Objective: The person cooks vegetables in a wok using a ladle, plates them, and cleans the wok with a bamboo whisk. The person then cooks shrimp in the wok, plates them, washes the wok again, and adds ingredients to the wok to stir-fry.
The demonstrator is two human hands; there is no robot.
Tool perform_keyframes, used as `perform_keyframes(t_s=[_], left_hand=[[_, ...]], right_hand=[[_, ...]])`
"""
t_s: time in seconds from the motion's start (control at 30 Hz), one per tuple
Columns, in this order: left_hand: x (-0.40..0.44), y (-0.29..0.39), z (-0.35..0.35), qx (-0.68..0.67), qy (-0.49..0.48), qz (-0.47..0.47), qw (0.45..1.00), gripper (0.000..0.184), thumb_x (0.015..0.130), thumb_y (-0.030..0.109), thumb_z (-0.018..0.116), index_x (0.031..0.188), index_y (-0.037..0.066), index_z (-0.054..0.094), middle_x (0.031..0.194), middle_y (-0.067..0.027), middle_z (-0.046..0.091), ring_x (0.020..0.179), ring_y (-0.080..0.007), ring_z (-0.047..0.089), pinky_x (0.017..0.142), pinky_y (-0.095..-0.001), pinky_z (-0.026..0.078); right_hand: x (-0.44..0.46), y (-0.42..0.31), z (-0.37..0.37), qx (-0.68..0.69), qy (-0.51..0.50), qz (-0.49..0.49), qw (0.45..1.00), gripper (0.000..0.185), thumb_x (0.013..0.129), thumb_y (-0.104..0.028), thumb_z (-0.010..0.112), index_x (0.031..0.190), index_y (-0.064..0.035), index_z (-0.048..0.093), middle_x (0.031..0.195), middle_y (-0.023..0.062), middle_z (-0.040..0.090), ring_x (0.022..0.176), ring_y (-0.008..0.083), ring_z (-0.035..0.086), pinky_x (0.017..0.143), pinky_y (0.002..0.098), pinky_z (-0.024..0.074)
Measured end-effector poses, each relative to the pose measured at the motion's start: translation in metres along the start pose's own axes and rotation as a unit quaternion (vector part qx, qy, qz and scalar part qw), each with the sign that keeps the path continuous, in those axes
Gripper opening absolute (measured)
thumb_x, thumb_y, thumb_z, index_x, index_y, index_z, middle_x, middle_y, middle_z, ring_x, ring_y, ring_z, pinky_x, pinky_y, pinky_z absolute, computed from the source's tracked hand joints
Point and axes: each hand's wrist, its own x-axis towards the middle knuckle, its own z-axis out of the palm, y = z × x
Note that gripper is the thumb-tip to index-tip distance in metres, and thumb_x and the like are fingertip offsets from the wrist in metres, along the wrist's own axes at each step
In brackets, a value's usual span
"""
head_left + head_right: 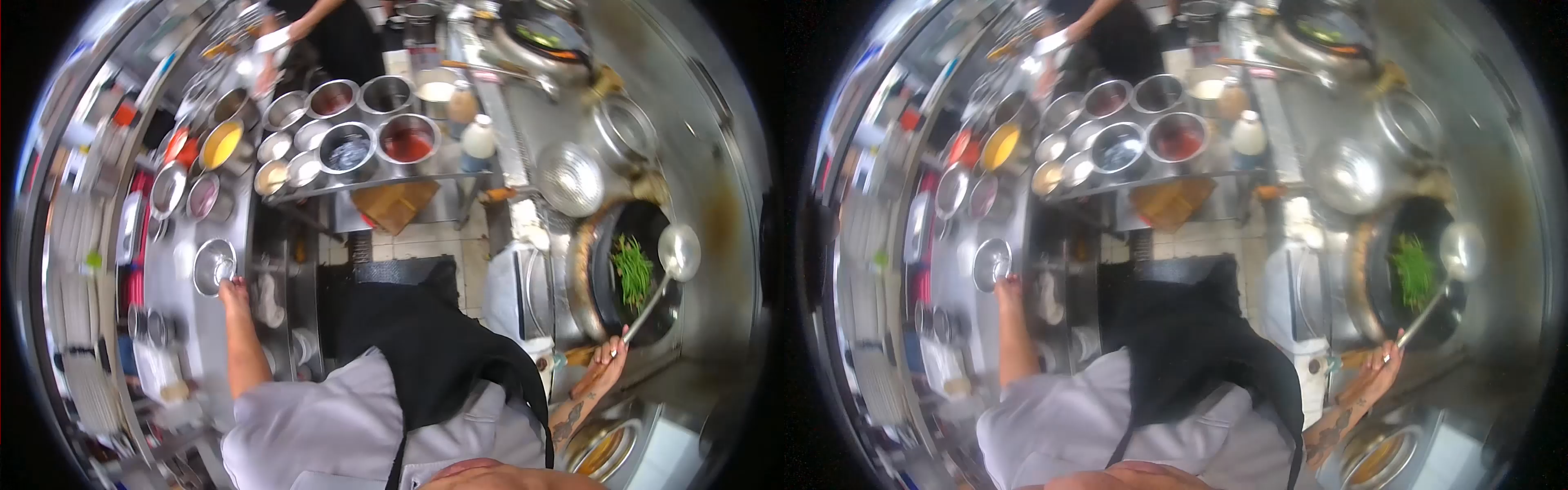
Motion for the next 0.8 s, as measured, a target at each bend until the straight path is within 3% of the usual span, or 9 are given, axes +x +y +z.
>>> perform_keyframes(t_s=[0.17, 0.27, 0.37, 0.43, 0.53, 0.57, 0.67, 0.77, 0.8], left_hand=[[0.035, 0.037, -0.101, -0.153, 0.080, 0.053, 0.983, 0.016, 0.088, 0.007, 0.040, 0.103, 0.002, 0.046, 0.078, -0.0088, 0.051, 0.061, -0.0171, 0.051, 0.055, -0.0311, 0.052], [0.046, 0.044, -0.108, -0.165, 0.151, 0.070, 0.972, 0.033, 0.092, 0.018, 0.043, 0.119, 0.000, 0.041, 0.101, -0.0165, 0.055, 0.076, -0.0221, 0.058, 0.066, -0.0370, 0.054], [0.047, 0.033, -0.113, -0.233, 0.096, 0.028, 0.967, 0.055, 0.094, 0.034, 0.044, 0.136, 0.000, 0.030, 0.128, -0.0215, 0.047, 0.096, -0.0276, 0.059, 0.080, -0.0413, 0.052], [0.031, 0.014, -0.061, -0.096, 0.101, -0.003, 0.990, 0.070, 0.094, 0.047, 0.041, 0.143, 0.002, 0.023, 0.142, -0.0213, 0.036, 0.112, -0.0305, 0.054, 0.089, -0.0421, 0.047], [0.015, -0.074, 0.046, 0.156, -0.173, 0.026, 0.972, 0.057, 0.090, 0.034, 0.057, 0.134, 0.002, 0.040, 0.121, -0.0161, 0.057, 0.094, -0.0241, 0.062, 0.074, -0.0306, 0.051], [-0.064, -0.083, 0.112, 0.206, -0.244, 0.045, 0.947, 0.051, 0.087, 0.024, 0.063, 0.130, 0.001, 0.045, 0.108, -0.0120, 0.063, 0.084, -0.0208, 0.064, 0.068, -0.0273, 0.051], [-0.194, -0.159, 0.239, 0.322, -0.547, 0.159, 0.756, 0.046, 0.088, 0.018, 0.064, 0.127, -0.001, 0.048, 0.105, -0.0102, 0.065, 0.090, -0.0157, 0.062, 0.076, -0.0259, 0.051], [-0.281, -0.257, 0.314, 0.296, -0.707, 0.128, 0.629, 0.088, 0.078, 0.021, 0.075, 0.143, -0.004, 0.021, 0.127, -0.0197, 0.052, 0.119, -0.0247, 0.050, 0.098, -0.0362, 0.042], [-0.297, -0.292, 0.337, 0.306, -0.695, 0.221, 0.611, 0.095, 0.075, 0.022, 0.078, 0.143, -0.006, 0.016, 0.129, -0.0222, 0.048, 0.122, -0.0270, 0.047, 0.099, -0.0374, 0.040]], right_hand=[[0.026, 0.017, -0.022, 0.021, -0.107, 0.006, 0.994, 0.038, 0.098, -0.015, 0.040, 0.133, 0.0002, 0.041, 0.073, -0.0048, 0.038, 0.051, 0.0016, 0.033, 0.046, 0.0173, 0.0292], [0.024, 0.010, -0.005, 0.038, -0.097, 0.006, 0.995, 0.040, 0.099, -0.015, 0.038, 0.135, 0.0016, 0.037, 0.071, -0.0040, 0.038, 0.049, 0.0016, 0.032, 0.044, 0.0170, 0.0285], [0.022, 0.008, 0.006, 0.035, -0.090, -0.016, 0.995, 0.040, 0.098, -0.015, 0.040, 0.135, 0.0012, 0.038, 0.072, -0.0044, 0.038, 0.050, 0.0013, 0.031, 0.046, 0.0174, 0.0283], [0.005, 0.004, 0.027, 0.022, -0.046, -0.047, 0.998, 0.041, 0.097, -0.015, 0.043, 0.135, 0.0004, 0.039, 0.073, -0.0048, 0.038, 0.052, 0.0011, 0.031, 0.050, 0.0183, 0.0292], [0.015, 0.014, 0.008, 0.075, -0.069, -0.052, 0.993, 0.041, 0.094, -0.014, 0.048, 0.133, -0.0008, 0.042, 0.076, -0.0031, 0.042, 0.051, 0.0013, 0.034, 0.048, 0.0174, 0.0313], [0.011, 0.012, 0.016, 0.087, -0.044, -0.049, 0.994, 0.042, 0.094, -0.013, 0.048, 0.133, -0.0010, 0.042, 0.075, -0.0025, 0.043, 0.050, 0.0015, 0.036, 0.046, 0.0169, 0.0325], [0.017, 0.014, 0.026, 0.101, -0.015, -0.057, 0.993, 0.040, 0.095, -0.015, 0.047, 0.133, -0.0022, 0.041, 0.070, -0.0032, 0.041, 0.044, 0.0018, 0.036, 0.040, 0.0183, 0.0341], [0.005, 0.015, 0.051, 0.087, -0.005, -0.066, 0.994, 0.041, 0.095, -0.014, 0.046, 0.134, -0.0023, 0.041, 0.069, -0.0032, 0.041, 0.044, 0.0016, 0.036, 0.040, 0.0177, 0.0340], [0.002, 0.017, 0.056, 0.088, -0.009, -0.067, 0.994, 0.041, 0.095, -0.014, 0.046, 0.134, -0.0022, 0.040, 0.069, -0.0032, 0.041, 0.044, 0.0015, 0.036, 0.040, 0.0177, 0.0339]])
